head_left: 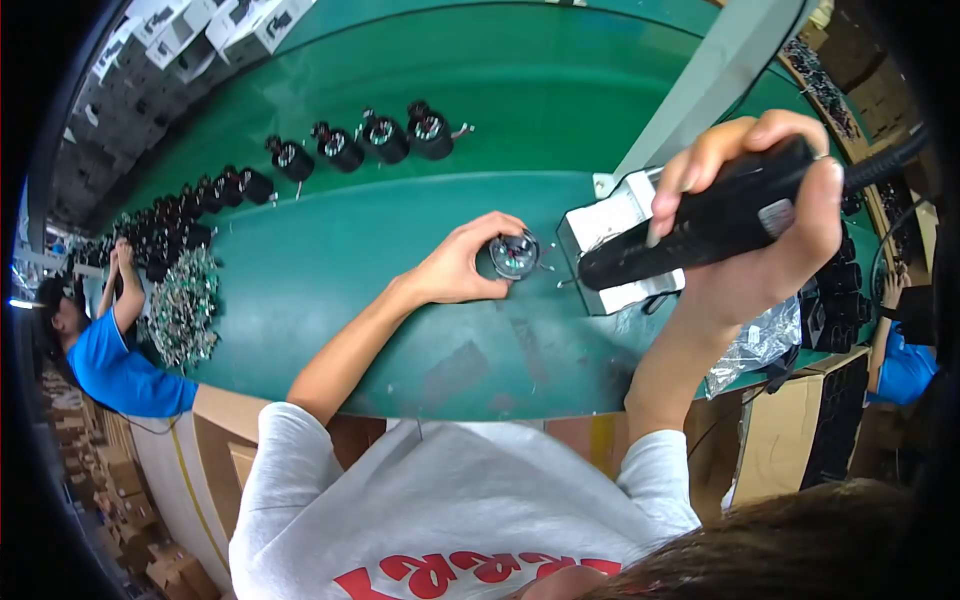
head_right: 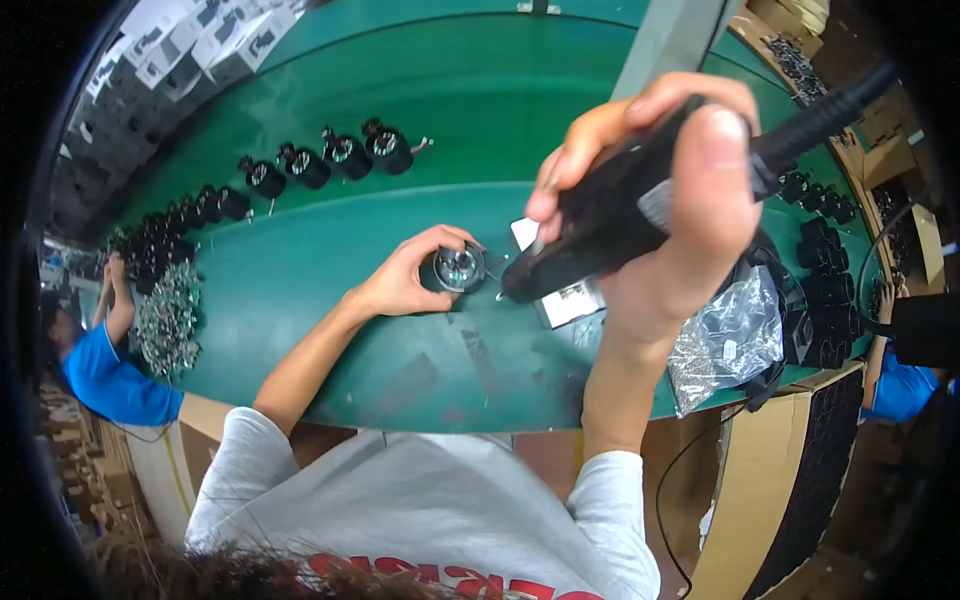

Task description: Applying a handheld tool, such as a soldering iron or heat gun, to electronic components on an assembly line.

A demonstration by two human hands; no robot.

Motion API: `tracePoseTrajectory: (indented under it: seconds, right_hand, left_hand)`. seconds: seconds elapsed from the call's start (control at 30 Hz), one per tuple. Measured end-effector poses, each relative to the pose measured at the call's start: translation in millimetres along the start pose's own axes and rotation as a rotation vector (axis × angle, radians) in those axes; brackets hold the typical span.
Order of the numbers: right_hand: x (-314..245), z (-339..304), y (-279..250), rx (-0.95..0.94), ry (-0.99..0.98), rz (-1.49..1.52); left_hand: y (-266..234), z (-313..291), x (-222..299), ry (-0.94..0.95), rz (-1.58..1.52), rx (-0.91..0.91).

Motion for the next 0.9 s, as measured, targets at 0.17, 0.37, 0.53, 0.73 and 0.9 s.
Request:
tracePoseTrajectory:
  seconds: [0.17, 0.37, 0.53, 0.73, 0.9]
  right_hand:
    - [20, -3, 9, -0.048, 0.017, -0.034]
    - [44, -8, 20, -0.103, 0.087, -0.043]
    - [47, -11, 19, -0.099, 0.126, -0.016]
    - [54, -11, 27, -0.117, 0.157, 0.073]
    - [58, -13, 25, -0.108, 0.176, 0.09]
  left_hand:
    - [24, -25, 13, 0.075, -0.128, -0.203]
    - [24, -23, 18, 0.096, -0.142, -0.238]
    - [27, -20, 19, 0.1, -0.139, -0.257]
    - [28, -20, 19, 0.092, -0.122, -0.276]
    - [29, -20, 17, 0.065, -0.12, -0.275]
Point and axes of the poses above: each hand's wrist, its own z-axis towards the middle knuckle, its own y-axis out of the palm, x = y × z, the point moved 9 cm from there along z, towards the middle knuckle, and after that the axes turned 4 degrees about -y, right-handed, at the moved point
